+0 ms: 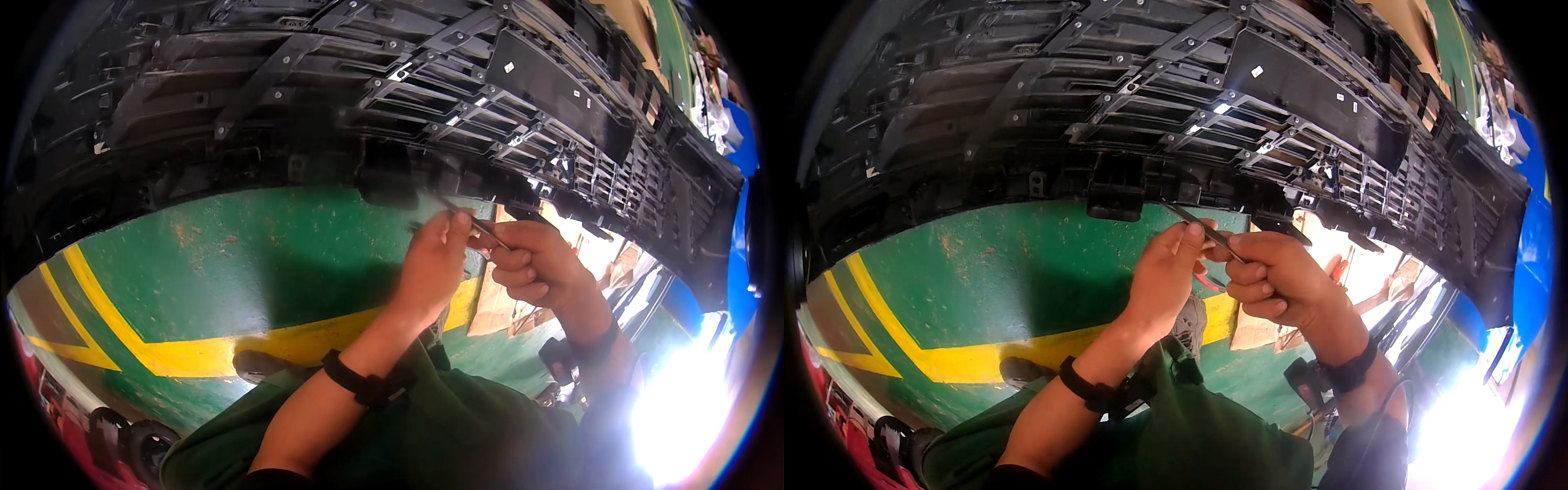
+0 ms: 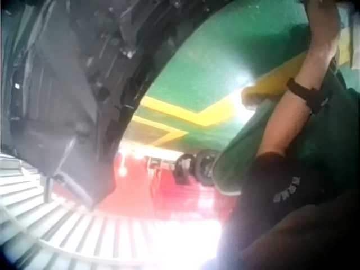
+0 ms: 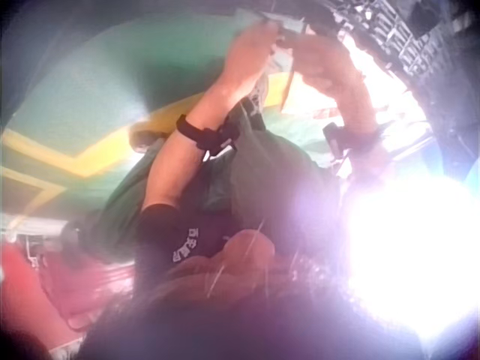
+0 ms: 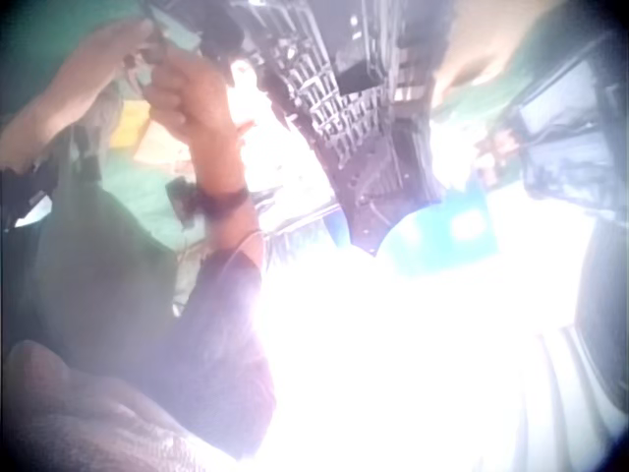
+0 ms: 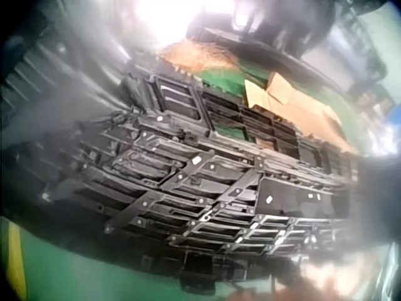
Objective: The person uses pliers and a pry tool to manipulate fasteners on a black car grille component. They then pick up a piece of cardboard and twist together thin electrical wires.
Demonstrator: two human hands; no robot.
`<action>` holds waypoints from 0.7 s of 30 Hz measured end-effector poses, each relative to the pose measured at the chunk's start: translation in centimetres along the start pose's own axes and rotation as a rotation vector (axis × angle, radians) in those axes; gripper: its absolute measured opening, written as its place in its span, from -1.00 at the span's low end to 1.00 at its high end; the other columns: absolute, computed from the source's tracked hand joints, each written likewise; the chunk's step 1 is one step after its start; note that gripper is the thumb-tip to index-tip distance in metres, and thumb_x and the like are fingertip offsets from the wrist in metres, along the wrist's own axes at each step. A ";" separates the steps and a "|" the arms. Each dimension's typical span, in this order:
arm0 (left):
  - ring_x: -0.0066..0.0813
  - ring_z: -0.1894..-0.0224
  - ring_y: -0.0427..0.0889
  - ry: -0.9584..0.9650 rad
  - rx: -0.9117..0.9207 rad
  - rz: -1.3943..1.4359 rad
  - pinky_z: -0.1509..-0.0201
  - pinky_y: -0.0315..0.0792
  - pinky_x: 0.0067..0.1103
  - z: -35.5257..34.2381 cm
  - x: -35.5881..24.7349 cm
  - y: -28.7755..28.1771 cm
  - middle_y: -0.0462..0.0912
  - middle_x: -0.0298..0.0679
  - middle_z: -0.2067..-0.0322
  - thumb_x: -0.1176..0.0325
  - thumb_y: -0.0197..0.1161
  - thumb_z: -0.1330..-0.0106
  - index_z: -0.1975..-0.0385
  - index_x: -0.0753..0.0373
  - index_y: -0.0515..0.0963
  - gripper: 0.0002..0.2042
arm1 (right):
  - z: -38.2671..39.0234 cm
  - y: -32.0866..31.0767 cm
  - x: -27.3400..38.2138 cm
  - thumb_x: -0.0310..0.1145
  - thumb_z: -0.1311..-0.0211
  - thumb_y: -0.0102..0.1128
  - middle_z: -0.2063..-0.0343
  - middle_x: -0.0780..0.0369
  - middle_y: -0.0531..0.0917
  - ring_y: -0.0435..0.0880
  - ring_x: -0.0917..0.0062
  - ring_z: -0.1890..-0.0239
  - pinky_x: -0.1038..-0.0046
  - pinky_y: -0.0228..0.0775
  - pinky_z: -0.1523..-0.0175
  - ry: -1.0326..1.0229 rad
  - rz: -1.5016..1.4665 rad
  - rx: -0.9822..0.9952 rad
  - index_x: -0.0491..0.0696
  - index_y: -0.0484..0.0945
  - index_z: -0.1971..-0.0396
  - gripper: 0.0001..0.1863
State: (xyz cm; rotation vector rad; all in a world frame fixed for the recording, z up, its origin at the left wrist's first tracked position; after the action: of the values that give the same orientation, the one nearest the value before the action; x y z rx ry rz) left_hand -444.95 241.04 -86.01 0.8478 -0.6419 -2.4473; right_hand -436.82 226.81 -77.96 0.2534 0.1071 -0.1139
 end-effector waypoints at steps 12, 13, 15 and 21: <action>-0.60 0.27 0.57 0.038 -0.053 0.060 0.17 0.38 -0.59 0.1 0.3 -0.6 0.65 -0.35 0.31 0.08 0.01 -0.54 0.04 0.31 0.58 -0.61 | -0.4 3.1 -0.4 -0.24 -0.45 -0.09 0.69 0.44 0.20 0.11 0.75 0.76 0.64 -0.07 0.71 -0.028 0.204 -0.084 -0.06 0.37 0.36 -0.77; -0.59 0.30 0.55 0.022 -0.069 0.071 0.17 0.38 -0.59 0.1 0.4 -0.6 0.65 -0.36 0.33 0.10 0.01 -0.53 0.05 0.30 0.59 -0.62 | -0.4 3.1 -0.9 -0.23 -0.46 -0.09 0.70 0.43 0.22 0.13 0.74 0.77 0.63 -0.06 0.72 -0.055 0.227 -0.087 -0.06 0.38 0.37 -0.76; -0.60 0.32 0.53 0.019 -0.070 0.102 0.17 0.38 -0.58 0.0 0.9 -1.0 0.65 -0.36 0.34 0.11 0.03 -0.51 0.06 0.29 0.60 -0.63 | -0.4 3.4 -1.5 -0.18 -0.49 -0.12 0.72 0.35 0.32 0.27 0.66 0.81 0.55 0.09 0.73 -0.167 0.400 -0.043 -0.14 0.42 0.34 -0.67; -0.61 0.35 0.49 0.014 -0.096 0.128 0.18 0.36 -0.58 0.4 0.6 -0.9 0.64 -0.37 0.35 0.13 0.06 -0.45 0.09 0.28 0.63 -0.65 | 0.0 5.5 -0.8 -0.11 -0.53 -0.22 0.67 0.17 0.49 0.49 0.46 0.78 0.43 0.33 0.66 -0.186 1.022 -0.245 -0.27 0.47 0.23 -0.53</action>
State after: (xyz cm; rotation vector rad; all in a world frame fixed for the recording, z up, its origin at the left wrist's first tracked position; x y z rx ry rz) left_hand -445.90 241.48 -86.51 0.7615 -0.5520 -2.3347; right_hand -436.93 232.20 -76.48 0.0295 -0.1997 0.8865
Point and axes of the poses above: each hand's wrist, its own z-axis away from the middle knuckle, its own y-axis out of the palm, x = y × z, the point moved 1 cm from there along -z, towards the middle knuckle
